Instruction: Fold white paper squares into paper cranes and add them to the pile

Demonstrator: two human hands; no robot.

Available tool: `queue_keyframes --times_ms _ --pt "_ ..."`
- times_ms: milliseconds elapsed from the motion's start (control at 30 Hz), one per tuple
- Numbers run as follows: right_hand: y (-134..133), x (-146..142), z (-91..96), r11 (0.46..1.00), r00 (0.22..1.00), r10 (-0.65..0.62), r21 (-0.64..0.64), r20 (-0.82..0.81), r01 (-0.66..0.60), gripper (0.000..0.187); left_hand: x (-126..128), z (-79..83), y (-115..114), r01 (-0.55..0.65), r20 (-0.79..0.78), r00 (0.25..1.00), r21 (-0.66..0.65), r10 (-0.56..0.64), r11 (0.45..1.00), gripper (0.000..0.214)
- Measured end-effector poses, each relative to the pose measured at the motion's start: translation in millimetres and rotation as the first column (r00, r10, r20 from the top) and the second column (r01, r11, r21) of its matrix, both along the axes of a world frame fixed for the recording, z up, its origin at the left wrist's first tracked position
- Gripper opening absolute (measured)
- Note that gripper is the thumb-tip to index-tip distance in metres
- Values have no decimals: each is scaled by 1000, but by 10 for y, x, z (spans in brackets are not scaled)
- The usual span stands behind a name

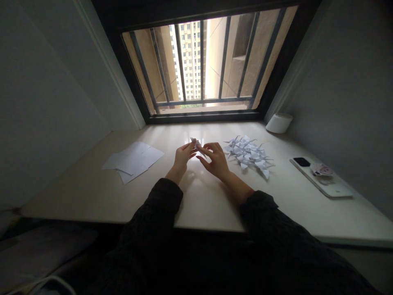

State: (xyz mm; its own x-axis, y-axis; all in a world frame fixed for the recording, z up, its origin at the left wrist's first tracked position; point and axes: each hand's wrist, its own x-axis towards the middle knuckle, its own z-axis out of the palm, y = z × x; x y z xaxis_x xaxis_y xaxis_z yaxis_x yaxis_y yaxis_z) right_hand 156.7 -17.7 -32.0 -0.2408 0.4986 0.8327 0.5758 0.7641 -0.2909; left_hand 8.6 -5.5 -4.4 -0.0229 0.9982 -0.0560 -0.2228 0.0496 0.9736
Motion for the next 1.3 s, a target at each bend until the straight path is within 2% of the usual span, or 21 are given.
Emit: queue_keyframes --times_ms 100,233,633,1000,1167,1300 --pt "-32 -8 34 998 997 37 -53 -66 -40 37 -24 -18 8 -22 -70 997 51 25 998 41" --pt "-21 12 47 989 990 13 -141 -143 -33 32 -49 -19 20 -30 -202 978 98 50 995 39" --pt "91 51 -38 973 979 52 -210 -197 -94 10 -40 -4 -8 89 -364 930 86 -52 992 38" --pt "124 60 -67 942 952 89 -286 -291 -175 8 -19 2 -33 93 -337 940 99 -55 991 43" --pt "110 46 -59 912 931 126 -329 -342 -245 11 -21 4 -35 77 -323 946 113 -37 991 45" --pt "120 29 -68 894 901 91 -363 -425 -262 11 -16 4 -32 113 -316 946 107 -74 988 46"
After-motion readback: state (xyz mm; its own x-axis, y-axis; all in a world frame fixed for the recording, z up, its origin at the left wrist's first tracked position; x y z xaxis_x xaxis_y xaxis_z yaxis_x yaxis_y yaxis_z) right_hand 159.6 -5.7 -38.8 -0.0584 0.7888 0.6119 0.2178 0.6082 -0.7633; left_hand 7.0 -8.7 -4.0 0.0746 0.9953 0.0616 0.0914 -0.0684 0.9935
